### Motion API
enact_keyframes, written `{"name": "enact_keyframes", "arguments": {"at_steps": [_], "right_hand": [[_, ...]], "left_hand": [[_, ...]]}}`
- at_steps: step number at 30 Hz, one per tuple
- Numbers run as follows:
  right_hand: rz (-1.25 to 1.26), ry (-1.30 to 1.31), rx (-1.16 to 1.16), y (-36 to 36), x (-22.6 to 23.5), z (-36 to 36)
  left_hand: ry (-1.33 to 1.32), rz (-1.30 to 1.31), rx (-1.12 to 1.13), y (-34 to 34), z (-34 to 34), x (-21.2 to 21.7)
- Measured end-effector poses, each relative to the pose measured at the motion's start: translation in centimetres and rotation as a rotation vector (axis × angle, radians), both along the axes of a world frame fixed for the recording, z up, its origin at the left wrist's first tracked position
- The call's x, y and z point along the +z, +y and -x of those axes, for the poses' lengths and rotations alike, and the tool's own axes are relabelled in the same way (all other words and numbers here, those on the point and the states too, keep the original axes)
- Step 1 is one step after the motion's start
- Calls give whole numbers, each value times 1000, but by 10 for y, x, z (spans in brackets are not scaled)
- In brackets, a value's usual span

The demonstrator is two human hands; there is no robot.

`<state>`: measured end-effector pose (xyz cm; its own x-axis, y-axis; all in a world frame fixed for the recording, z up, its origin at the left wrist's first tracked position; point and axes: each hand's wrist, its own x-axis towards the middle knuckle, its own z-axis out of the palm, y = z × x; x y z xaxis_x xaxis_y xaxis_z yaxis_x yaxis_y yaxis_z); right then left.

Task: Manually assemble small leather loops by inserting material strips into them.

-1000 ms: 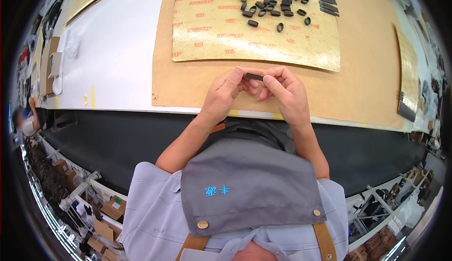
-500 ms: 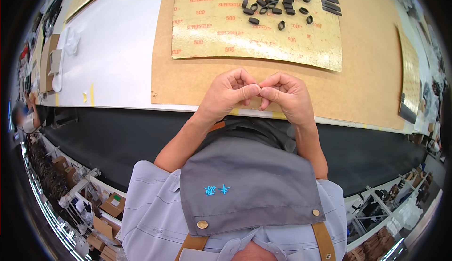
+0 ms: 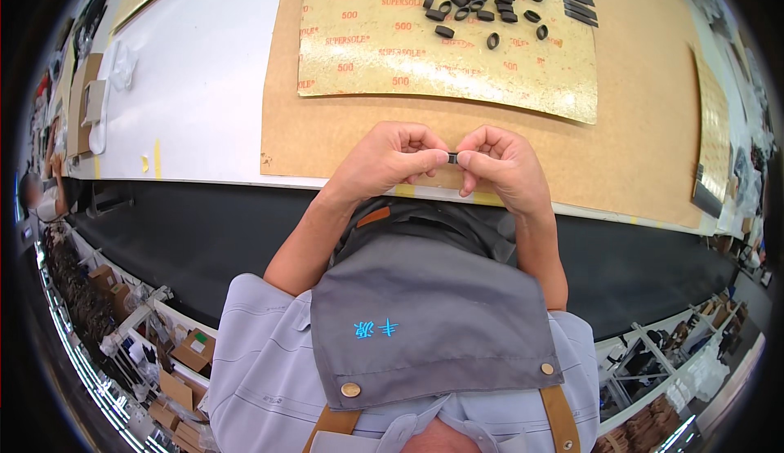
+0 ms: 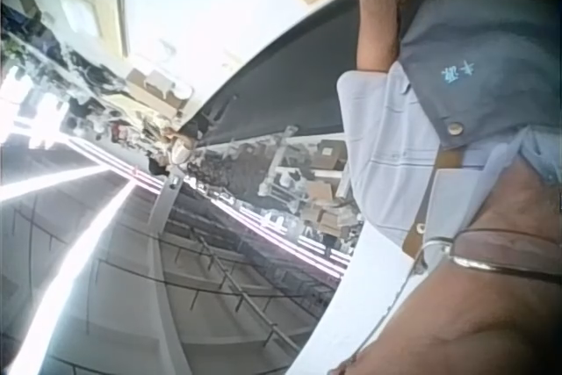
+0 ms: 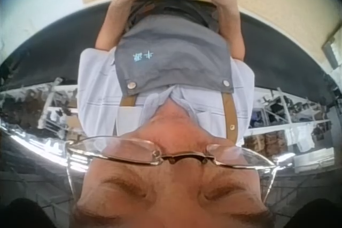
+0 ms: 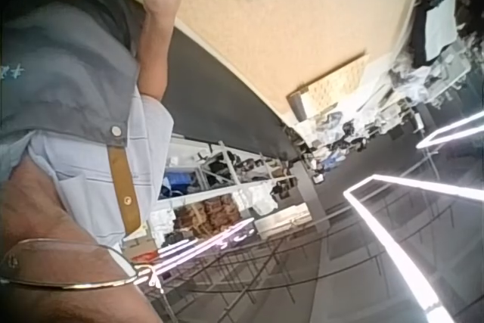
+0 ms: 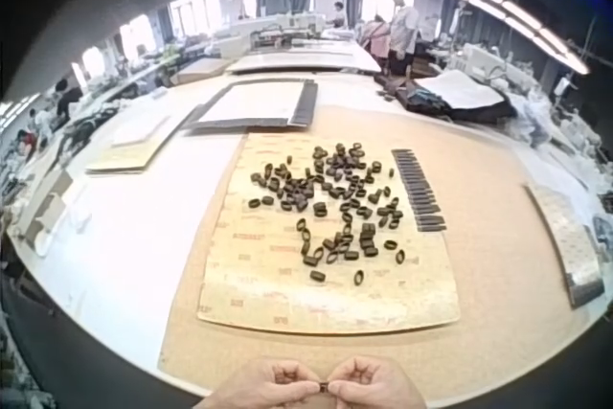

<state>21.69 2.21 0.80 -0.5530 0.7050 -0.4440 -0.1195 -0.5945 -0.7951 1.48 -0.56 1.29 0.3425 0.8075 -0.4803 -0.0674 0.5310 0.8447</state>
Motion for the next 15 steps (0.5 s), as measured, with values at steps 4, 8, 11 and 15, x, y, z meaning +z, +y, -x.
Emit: {"name": "enact_keyframes", "arguments": {"at_steps": [4, 8, 11, 15], "right_hand": [[2, -32, 5, -1, -1, 1], [-14, -50, -2, -1, -2, 2], [-34, -29, 3, -3, -6, 1], [-74, 11, -9, -2, -3, -10]], "left_hand": [[3, -1, -10, -2, -1, -5], [38, -79, 45, -5, -7, -10], [68, -102, 76, -6, -10, -14], [99, -83, 57, -5, -8, -12]]}}
